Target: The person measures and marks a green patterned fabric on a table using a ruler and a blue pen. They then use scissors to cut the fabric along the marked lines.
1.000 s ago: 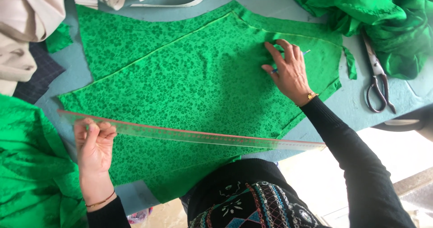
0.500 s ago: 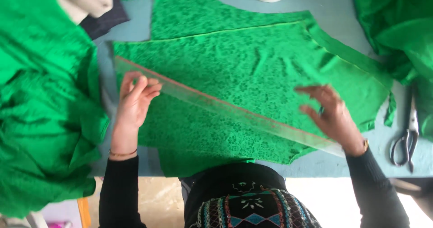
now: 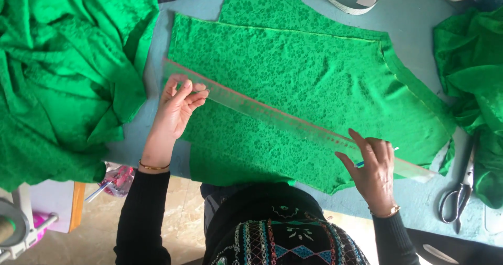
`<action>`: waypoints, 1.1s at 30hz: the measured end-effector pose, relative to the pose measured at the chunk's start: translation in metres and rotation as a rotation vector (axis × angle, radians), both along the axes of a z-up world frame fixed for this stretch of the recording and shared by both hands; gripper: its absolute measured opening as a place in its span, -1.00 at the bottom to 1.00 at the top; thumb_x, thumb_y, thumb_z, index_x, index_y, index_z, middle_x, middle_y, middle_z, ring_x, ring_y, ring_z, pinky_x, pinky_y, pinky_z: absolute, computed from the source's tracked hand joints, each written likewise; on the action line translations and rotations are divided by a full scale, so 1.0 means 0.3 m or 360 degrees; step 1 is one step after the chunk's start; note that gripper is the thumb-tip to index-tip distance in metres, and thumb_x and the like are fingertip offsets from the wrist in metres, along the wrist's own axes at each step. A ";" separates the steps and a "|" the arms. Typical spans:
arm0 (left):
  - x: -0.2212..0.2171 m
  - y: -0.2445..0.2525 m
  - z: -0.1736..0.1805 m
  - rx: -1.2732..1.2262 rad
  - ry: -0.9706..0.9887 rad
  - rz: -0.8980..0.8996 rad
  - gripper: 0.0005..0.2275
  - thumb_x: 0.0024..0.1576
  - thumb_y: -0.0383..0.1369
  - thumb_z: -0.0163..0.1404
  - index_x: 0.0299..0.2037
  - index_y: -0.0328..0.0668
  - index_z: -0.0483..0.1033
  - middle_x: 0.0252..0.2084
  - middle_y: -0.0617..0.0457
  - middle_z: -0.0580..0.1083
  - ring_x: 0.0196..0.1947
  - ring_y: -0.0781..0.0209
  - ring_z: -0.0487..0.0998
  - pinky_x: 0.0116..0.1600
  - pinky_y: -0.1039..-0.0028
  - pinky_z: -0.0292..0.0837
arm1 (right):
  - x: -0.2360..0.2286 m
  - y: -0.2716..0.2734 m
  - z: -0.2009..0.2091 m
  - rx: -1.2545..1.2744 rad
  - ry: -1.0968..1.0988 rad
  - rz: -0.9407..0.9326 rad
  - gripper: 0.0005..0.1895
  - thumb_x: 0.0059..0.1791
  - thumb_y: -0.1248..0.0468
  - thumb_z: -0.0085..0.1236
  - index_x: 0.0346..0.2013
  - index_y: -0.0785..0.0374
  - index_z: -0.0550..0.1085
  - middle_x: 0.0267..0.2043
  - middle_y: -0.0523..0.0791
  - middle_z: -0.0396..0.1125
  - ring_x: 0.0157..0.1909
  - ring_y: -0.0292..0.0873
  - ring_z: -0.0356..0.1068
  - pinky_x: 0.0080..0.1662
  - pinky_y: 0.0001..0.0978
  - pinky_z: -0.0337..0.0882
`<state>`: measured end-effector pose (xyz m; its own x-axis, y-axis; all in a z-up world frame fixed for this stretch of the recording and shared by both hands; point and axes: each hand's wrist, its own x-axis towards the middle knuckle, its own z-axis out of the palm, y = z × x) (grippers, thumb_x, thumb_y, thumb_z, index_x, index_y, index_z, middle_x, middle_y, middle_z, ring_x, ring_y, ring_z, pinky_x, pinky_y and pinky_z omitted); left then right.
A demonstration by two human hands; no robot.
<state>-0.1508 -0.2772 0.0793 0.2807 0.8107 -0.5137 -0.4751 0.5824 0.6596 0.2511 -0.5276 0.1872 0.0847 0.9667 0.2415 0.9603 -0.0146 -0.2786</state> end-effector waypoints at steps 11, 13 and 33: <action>-0.258 -0.273 -0.026 0.0050 0.0021 0.0101 -0.92 0.32 -0.41 0.01 -0.17 0.12 0.43 -0.08 -0.28 0.60 -0.11 -0.06 0.71 -0.03 0.36 0.72 | -0.170 -0.210 0.004 0.0014 0.0037 -0.0126 -0.47 -0.14 0.15 0.48 0.11 0.08 0.59 -0.04 -0.07 0.33 -0.16 -0.03 0.33 0.03 -0.14 0.39; -0.293 -0.314 0.005 0.0077 0.0038 0.0111 -0.93 0.33 -0.40 0.00 -0.16 0.11 0.44 -0.07 -0.26 0.60 -0.11 -0.02 0.71 -0.03 0.39 0.72 | -0.232 -0.255 -0.010 -0.0003 0.0060 -0.0138 -0.46 -0.16 0.16 0.50 0.11 0.05 0.60 -0.10 -0.11 0.39 -0.17 -0.05 0.37 0.04 -0.18 0.40; -0.192 -0.804 0.102 0.0273 0.0101 -0.0809 -0.68 0.33 -0.20 -0.12 0.10 -0.32 0.36 -0.05 -0.46 0.57 -0.09 -0.21 0.69 0.03 0.18 0.62 | -0.821 -0.398 -0.086 0.0075 0.0484 -0.0227 -0.57 -0.09 0.05 0.36 0.05 0.05 0.59 -0.24 -0.17 0.44 -0.26 -0.10 0.37 -0.13 -0.31 0.40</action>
<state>-0.2085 -0.5185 0.1098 0.6323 0.6543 -0.4147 -0.1174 0.6101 0.7836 0.0049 -0.6469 0.1615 0.2932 0.9283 0.2286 0.8223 -0.1229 -0.5556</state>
